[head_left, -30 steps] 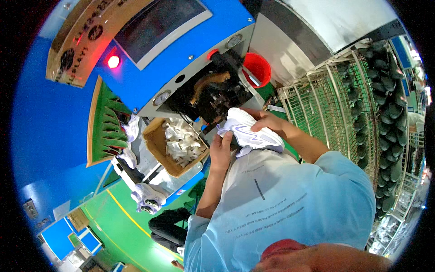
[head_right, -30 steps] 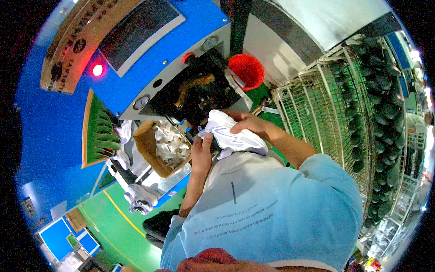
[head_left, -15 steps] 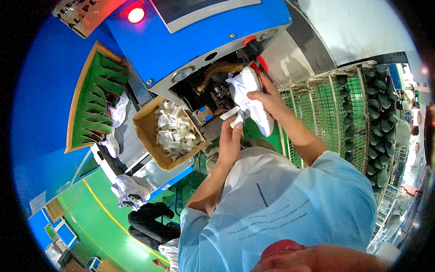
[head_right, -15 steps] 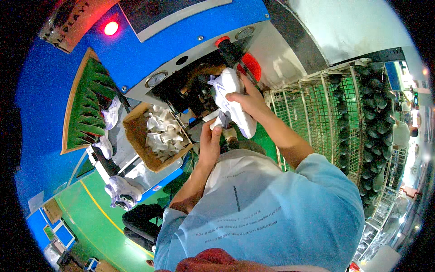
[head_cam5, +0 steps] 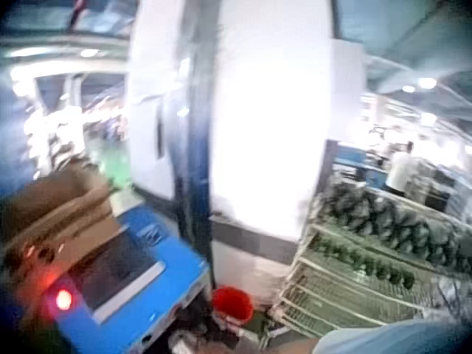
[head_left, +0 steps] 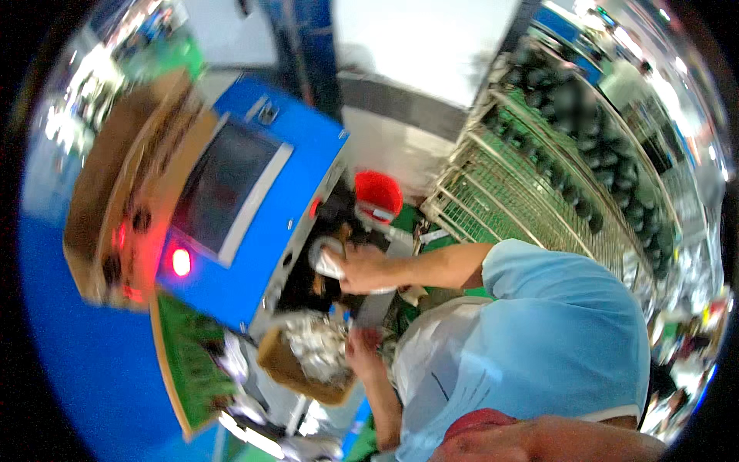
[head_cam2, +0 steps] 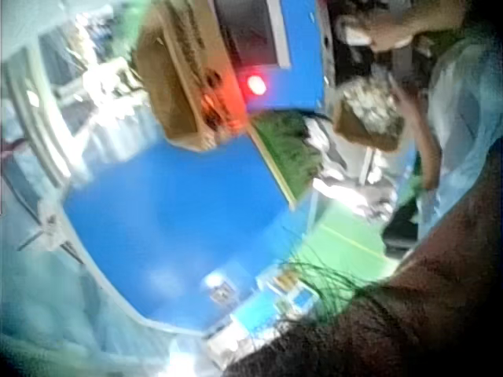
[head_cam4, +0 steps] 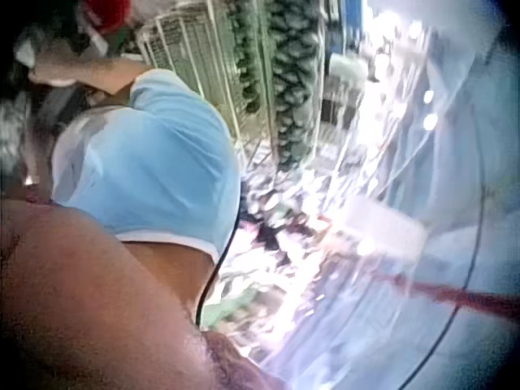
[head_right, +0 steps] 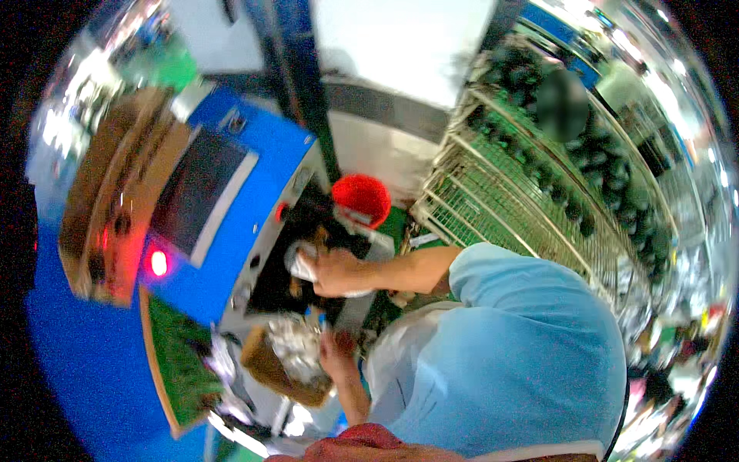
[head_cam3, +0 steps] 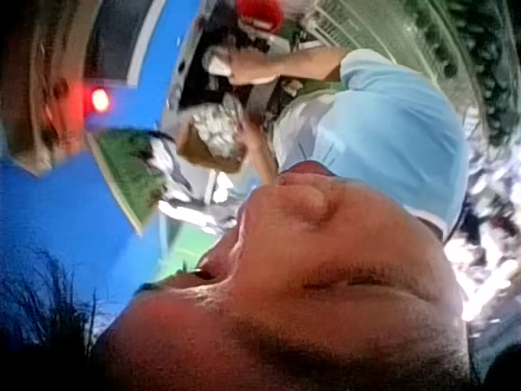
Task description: The person takes shoes from a conveyor and a box, inserts a shoe last into each one, and places the assembled units onto a rack.
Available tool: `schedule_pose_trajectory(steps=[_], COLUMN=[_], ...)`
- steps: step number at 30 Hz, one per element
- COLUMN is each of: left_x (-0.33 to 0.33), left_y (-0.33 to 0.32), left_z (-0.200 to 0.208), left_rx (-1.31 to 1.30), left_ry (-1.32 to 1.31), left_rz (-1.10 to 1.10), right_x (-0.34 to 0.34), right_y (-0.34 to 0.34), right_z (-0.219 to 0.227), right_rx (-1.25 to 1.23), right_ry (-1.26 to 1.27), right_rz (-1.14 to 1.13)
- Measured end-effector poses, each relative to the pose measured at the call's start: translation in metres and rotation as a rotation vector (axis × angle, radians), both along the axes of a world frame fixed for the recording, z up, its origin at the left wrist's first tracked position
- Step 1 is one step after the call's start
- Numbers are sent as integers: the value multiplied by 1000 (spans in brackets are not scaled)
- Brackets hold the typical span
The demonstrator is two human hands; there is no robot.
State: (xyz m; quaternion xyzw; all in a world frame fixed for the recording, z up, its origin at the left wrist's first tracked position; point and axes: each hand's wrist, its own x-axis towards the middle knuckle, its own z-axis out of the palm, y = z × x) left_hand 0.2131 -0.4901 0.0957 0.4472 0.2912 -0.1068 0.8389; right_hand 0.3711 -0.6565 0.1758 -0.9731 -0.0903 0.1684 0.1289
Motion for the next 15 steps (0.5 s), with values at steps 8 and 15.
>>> schedule_pose_trajectory(steps=[8,15], left_x=[-5,21], left_y=[100,41], left_z=[-53,-20], left_rx=[387,-26], left_ry=[430,261], left_rz=[-77,-422], right_x=[-27,-91], right_y=[-18,-49], right_z=[-23,-37], right_rx=[132,356], right_ry=[-481,-712], right_rz=[77,21])
